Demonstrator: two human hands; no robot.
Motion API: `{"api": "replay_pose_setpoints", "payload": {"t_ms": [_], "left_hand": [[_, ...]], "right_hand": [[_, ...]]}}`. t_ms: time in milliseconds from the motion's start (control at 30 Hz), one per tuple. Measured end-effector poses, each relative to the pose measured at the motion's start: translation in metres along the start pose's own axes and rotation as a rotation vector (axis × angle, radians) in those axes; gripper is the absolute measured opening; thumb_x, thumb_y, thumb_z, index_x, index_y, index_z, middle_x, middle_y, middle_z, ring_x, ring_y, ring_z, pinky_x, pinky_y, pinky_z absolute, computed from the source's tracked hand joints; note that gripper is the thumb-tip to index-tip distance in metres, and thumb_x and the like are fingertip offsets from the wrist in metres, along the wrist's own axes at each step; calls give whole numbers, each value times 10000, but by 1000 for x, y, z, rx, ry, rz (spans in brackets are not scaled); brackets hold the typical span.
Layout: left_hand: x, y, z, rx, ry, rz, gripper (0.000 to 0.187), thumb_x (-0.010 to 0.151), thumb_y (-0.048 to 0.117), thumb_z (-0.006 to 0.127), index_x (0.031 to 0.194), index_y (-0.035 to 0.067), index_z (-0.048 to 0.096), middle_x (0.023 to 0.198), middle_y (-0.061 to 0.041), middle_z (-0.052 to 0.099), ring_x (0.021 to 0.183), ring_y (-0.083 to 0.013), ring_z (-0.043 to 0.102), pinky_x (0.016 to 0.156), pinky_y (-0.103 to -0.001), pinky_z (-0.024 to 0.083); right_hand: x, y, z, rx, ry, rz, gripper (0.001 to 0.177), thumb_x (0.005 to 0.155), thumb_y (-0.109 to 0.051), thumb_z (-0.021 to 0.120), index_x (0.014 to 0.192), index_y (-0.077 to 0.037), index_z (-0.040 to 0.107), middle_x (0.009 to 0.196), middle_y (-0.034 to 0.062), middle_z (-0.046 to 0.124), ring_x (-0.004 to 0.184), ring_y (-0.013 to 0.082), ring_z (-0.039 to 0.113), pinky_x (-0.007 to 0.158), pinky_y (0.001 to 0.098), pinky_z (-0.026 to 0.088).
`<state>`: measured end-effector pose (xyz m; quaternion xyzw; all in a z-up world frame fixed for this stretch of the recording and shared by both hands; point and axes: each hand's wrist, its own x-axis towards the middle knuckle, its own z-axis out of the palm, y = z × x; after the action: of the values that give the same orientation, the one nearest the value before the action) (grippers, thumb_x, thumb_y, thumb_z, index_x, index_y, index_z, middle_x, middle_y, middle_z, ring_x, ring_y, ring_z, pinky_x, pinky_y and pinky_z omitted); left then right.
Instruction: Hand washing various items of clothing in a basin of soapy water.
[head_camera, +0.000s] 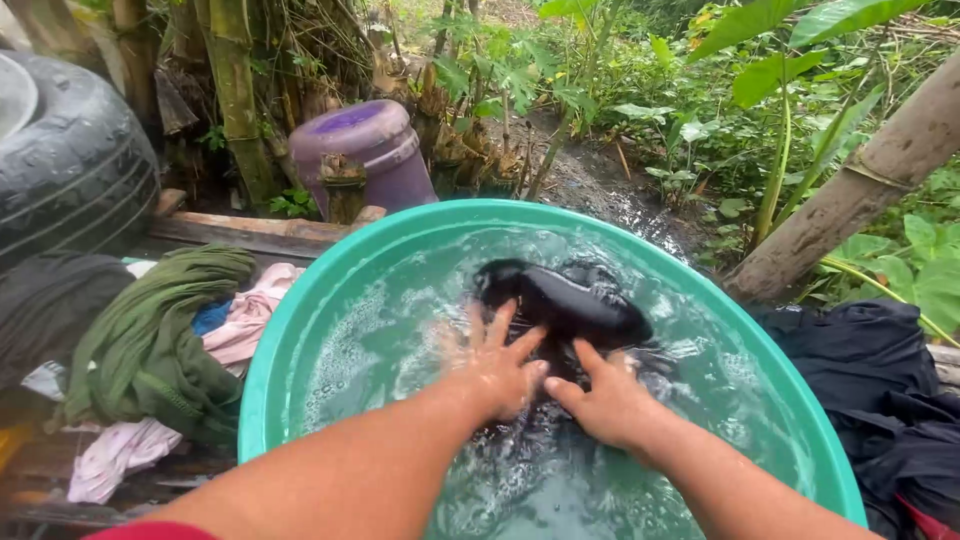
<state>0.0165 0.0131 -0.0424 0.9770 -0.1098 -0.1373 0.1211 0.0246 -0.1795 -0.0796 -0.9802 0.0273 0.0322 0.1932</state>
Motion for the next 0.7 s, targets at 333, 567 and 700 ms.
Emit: {"api": "replay_pose_setpoints", "payload": {"t_ms": [333, 567, 700], "left_hand": [[78, -56, -23, 362, -78, 128, 341, 891, 217, 618, 1145, 83, 802, 1218, -180, 724, 1113, -340, 706, 951, -467, 560], [-5, -29, 16, -270, 460, 105, 412, 846, 437, 706, 1087, 113, 785, 1066, -201, 735, 1023, -400, 677, 906, -525, 529], [14, -67, 26, -300, 481, 121, 416, 687, 277, 783, 1094, 191, 781, 1018, -129, 753, 977, -361, 694, 844, -509, 525]], "right_hand": [[-19, 31, -11, 170, 237, 85, 617, 797, -72, 702, 1394, -206, 626, 1321, 82, 676, 897, 262, 750, 871, 372, 566], [7, 0, -27, 423, 63, 136, 293, 894, -23, 670, 1180, -22, 737, 1091, 310, 757, 978, 449, 730, 905, 564, 564], [19, -6, -113, 1503, 420, 304, 149, 955, -88, 587, 1070, 2, 618, 1127, 133, 723, 975, 326, 753, 866, 612, 579]]}}
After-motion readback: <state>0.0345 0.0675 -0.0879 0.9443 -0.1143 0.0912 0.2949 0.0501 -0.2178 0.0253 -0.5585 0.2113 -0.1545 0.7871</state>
